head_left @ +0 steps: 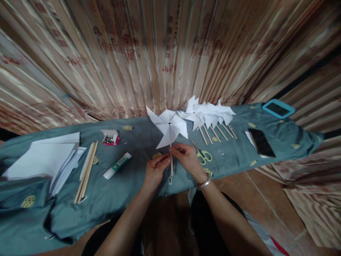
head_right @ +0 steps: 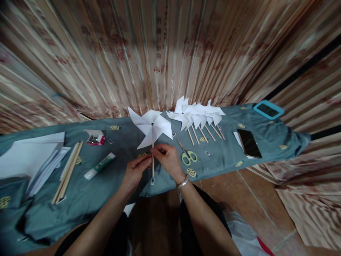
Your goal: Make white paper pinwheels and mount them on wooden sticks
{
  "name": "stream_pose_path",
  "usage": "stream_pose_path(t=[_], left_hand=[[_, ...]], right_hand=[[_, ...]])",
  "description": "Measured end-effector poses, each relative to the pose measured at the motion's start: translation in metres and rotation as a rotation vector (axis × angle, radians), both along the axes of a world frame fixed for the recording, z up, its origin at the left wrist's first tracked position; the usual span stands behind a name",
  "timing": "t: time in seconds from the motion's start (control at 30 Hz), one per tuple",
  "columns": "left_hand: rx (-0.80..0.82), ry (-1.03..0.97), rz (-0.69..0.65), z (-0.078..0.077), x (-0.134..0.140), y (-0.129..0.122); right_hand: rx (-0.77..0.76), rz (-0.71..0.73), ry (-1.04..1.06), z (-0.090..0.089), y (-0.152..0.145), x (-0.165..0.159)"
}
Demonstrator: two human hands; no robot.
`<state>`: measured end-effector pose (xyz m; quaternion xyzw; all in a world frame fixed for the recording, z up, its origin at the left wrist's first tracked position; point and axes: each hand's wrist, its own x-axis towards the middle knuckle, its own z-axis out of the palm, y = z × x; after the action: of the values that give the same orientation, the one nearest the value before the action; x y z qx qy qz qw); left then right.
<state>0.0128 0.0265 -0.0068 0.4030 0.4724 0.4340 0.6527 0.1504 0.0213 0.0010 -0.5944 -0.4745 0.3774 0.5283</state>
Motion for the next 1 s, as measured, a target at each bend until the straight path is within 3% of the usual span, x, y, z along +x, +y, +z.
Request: stream_pose_path(t=[0.17,0.27,0.37,0.4,0.67,1.0], left_hand=[[0.006,-0.007,-0.041,0.003,0.002,0.0],[0.025,-0.002,-0.054,0.002,0.001,0.002],[0.035,0.001,-0.057,0.002,-0.001,0.003],[0.035,0.0,-0.053,0.002,-0.001,0.003],[0.022,-0.016,-0.028,0.004,-0.01,0.003],[0.007,-0.02,-0.023,0.005,-0.011,0.004]], right_hand=[[0.015,-0.169,-0.207,0.019,0.006,0.041],[-0.061,-0.257,-0.583,0.04,0.014,0.071],[-0.268,-0.284,-1.011,0.056,0.029,0.094],[-0.301,-0.29,-1.06,0.059,0.034,0.099],[-0.44,-0.241,-1.197,0.038,0.053,0.115],[-0.506,-0.225,-1.229,0.02,0.062,0.114]])
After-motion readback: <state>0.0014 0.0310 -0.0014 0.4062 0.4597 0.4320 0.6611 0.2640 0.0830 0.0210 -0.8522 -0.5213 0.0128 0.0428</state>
